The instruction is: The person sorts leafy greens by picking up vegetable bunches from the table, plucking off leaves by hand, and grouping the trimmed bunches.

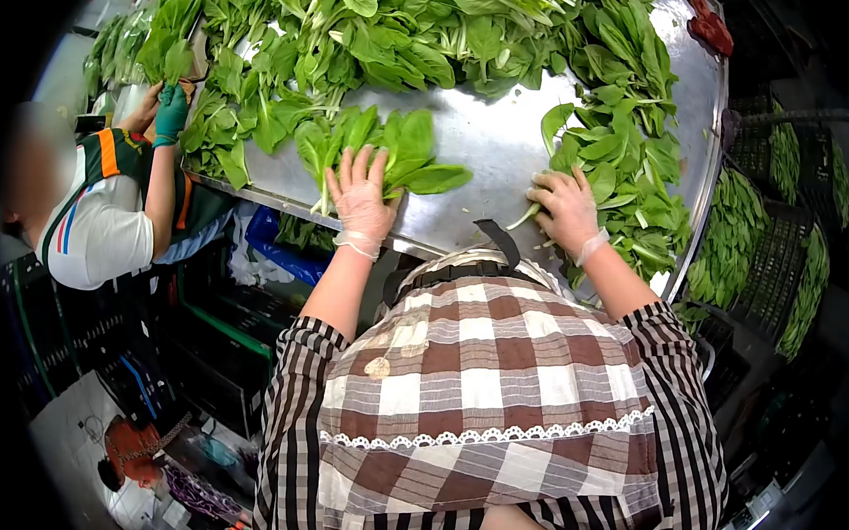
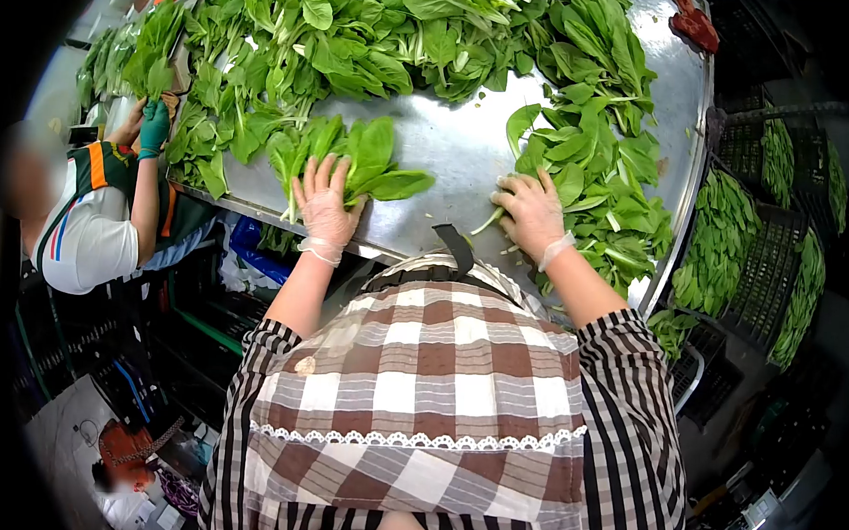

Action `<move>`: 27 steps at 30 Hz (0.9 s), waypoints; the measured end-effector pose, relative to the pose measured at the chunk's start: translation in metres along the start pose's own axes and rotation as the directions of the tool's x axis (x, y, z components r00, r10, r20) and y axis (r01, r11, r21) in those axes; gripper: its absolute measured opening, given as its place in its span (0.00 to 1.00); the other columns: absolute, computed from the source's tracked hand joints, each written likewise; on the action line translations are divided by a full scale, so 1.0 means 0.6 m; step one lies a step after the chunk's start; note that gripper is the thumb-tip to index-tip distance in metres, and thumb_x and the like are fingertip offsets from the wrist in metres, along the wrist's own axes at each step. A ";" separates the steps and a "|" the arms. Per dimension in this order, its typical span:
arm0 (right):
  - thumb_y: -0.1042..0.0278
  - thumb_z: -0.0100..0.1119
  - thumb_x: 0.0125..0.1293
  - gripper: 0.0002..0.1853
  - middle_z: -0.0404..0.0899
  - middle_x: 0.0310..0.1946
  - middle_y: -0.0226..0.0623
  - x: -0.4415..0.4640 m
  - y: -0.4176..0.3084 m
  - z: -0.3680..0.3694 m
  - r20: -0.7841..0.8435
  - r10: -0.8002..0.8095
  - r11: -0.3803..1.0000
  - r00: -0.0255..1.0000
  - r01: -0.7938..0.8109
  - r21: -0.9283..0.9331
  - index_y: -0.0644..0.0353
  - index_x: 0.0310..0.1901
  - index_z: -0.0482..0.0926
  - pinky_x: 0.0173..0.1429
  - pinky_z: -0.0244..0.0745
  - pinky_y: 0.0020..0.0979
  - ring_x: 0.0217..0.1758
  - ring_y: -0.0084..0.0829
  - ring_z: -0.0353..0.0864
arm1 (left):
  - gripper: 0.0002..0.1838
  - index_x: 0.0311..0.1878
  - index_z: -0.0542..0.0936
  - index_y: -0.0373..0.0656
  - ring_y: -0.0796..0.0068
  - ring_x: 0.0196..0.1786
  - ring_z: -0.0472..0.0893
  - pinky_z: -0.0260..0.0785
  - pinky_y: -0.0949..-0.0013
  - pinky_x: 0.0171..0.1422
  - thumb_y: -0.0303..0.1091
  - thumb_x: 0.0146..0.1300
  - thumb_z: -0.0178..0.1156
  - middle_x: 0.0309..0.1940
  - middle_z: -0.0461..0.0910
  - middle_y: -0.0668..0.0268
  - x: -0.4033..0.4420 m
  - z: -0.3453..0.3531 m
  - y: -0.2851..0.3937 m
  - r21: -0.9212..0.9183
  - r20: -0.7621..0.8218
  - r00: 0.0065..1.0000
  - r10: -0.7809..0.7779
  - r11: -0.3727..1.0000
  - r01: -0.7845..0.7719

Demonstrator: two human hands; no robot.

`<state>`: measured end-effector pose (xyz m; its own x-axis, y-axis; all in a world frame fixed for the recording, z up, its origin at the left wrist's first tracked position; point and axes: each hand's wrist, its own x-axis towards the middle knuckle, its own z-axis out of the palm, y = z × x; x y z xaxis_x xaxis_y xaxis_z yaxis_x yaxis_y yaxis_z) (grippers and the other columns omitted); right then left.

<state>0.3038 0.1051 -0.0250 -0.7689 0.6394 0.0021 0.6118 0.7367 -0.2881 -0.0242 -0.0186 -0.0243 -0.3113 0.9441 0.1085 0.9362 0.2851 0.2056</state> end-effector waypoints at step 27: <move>0.60 0.70 0.57 0.17 0.86 0.32 0.33 0.330 0.080 -0.162 -0.321 0.632 0.729 0.705 -0.400 0.555 0.61 0.44 0.83 0.39 0.78 0.28 0.32 0.27 0.84 | 0.48 0.70 0.65 0.47 0.46 0.73 0.57 0.45 0.41 0.76 0.40 0.44 0.76 0.69 0.62 0.55 -0.002 -0.116 0.072 -0.204 -0.010 0.996 0.091 0.975 -0.091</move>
<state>0.1988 0.2884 0.0547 -0.0958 0.9873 0.1271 0.6505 0.1588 -0.7427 0.0054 -0.0186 0.0523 -0.2268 0.9643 0.1365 0.9075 0.1584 0.3892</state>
